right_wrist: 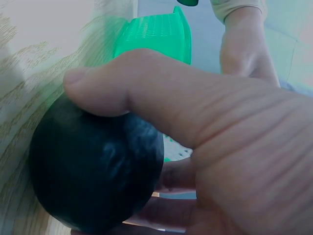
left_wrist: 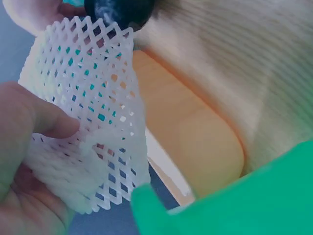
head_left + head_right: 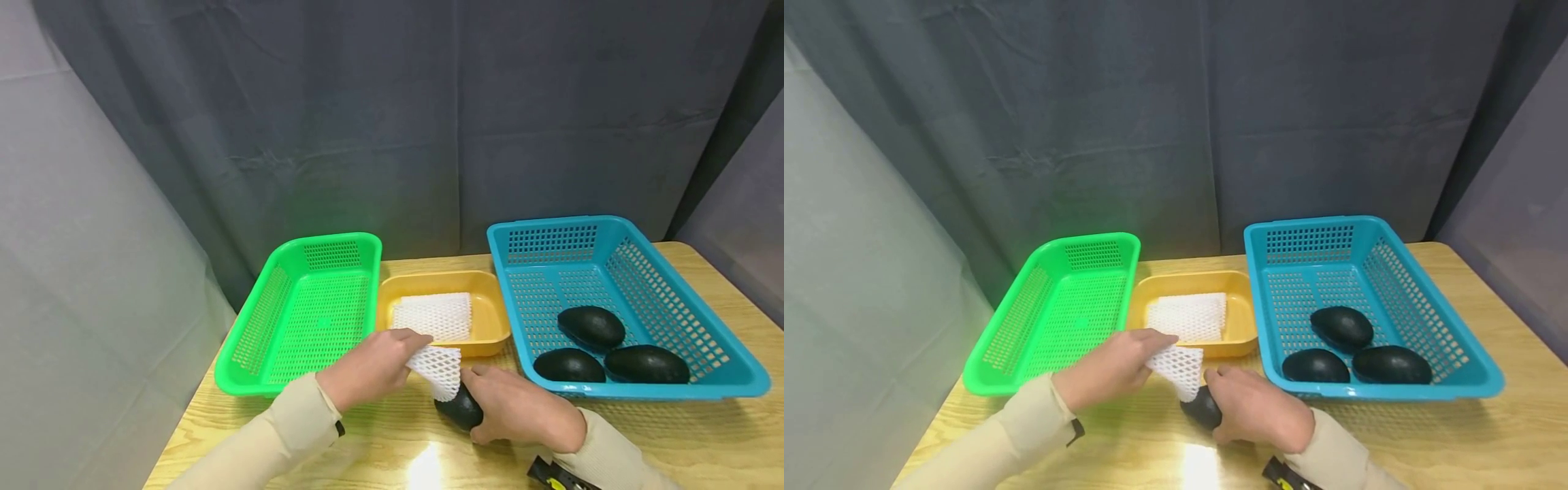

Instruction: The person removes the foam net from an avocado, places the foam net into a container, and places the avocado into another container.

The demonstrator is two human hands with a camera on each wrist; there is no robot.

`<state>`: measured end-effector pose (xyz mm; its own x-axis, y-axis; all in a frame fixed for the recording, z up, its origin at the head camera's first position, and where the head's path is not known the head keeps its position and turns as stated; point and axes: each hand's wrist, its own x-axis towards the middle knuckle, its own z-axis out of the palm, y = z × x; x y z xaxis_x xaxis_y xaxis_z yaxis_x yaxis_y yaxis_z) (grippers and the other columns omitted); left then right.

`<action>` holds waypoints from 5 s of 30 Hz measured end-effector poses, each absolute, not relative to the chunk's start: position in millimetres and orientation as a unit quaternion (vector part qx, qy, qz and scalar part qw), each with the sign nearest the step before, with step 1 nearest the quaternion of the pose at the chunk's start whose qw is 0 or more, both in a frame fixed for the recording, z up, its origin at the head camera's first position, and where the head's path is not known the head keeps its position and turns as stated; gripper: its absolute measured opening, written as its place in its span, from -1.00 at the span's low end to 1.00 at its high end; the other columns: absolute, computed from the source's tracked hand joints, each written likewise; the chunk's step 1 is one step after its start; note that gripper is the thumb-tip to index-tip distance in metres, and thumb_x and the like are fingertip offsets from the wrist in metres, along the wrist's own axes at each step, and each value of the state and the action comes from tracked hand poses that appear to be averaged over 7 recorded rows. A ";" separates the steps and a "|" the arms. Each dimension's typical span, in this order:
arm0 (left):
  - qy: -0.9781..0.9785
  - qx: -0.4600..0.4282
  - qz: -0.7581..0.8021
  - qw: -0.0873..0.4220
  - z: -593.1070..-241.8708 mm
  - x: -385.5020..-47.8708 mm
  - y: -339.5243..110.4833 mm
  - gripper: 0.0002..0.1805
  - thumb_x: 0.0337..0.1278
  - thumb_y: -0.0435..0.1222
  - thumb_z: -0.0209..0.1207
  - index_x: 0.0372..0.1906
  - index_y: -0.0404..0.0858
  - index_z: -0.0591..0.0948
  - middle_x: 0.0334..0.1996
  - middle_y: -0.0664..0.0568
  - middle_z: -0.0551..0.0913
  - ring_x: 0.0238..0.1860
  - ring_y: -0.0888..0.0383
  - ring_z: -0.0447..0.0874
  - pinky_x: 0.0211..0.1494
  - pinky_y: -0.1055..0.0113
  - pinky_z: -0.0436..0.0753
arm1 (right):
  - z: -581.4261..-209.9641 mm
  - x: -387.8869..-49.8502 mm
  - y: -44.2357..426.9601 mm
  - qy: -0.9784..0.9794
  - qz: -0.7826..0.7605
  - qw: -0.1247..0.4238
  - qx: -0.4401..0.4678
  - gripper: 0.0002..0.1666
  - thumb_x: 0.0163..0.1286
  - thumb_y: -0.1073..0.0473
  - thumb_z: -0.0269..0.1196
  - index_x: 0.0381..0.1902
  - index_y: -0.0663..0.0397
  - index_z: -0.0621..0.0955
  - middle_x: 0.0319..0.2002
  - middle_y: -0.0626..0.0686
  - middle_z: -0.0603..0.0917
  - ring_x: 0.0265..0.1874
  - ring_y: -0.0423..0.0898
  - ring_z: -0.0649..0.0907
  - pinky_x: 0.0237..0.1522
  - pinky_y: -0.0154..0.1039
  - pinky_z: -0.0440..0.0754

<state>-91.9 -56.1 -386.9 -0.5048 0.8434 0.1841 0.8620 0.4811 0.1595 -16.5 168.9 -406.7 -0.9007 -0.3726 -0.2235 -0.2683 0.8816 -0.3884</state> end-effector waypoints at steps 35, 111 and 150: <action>-0.880 -0.447 -0.159 0.031 -361.2 -138.4 -38.9 -0.42 0.31 -0.46 0.23 0.42 -0.35 0.47 0.17 -0.17 0.73 0.16 -0.05 0.75 0.21 0.13 0.75 | -406.3 -16.2 168.8 0.962 -0.163 0.148 -0.163 -0.38 -0.19 0.09 0.65 -0.23 -0.04 0.50 -0.29 -0.07 0.61 -0.38 -0.14 0.56 -0.31 -0.14 0.57; -0.902 -0.410 0.040 -0.132 -388.6 -206.8 34.7 -0.59 0.53 -0.39 0.05 0.38 -0.18 0.50 0.22 -0.07 0.70 0.22 0.03 0.71 0.33 0.19 0.68 | -410.5 -13.4 169.9 0.966 -0.155 0.143 -0.149 -0.38 -0.19 0.10 0.61 -0.17 0.01 0.53 -0.30 -0.05 0.58 -0.43 -0.13 0.55 -0.36 -0.18 0.56; -0.901 -0.375 0.009 -0.218 -414.9 -207.4 29.4 -0.29 0.66 0.00 -0.21 0.68 -0.20 -0.01 0.69 0.01 0.09 0.69 0.09 0.10 0.74 0.22 0.14 | -413.9 -15.3 172.7 0.966 -0.150 0.136 -0.159 -0.36 -0.20 0.09 0.62 -0.15 0.04 0.55 -0.30 -0.05 0.61 -0.43 -0.14 0.57 -0.38 -0.20 0.57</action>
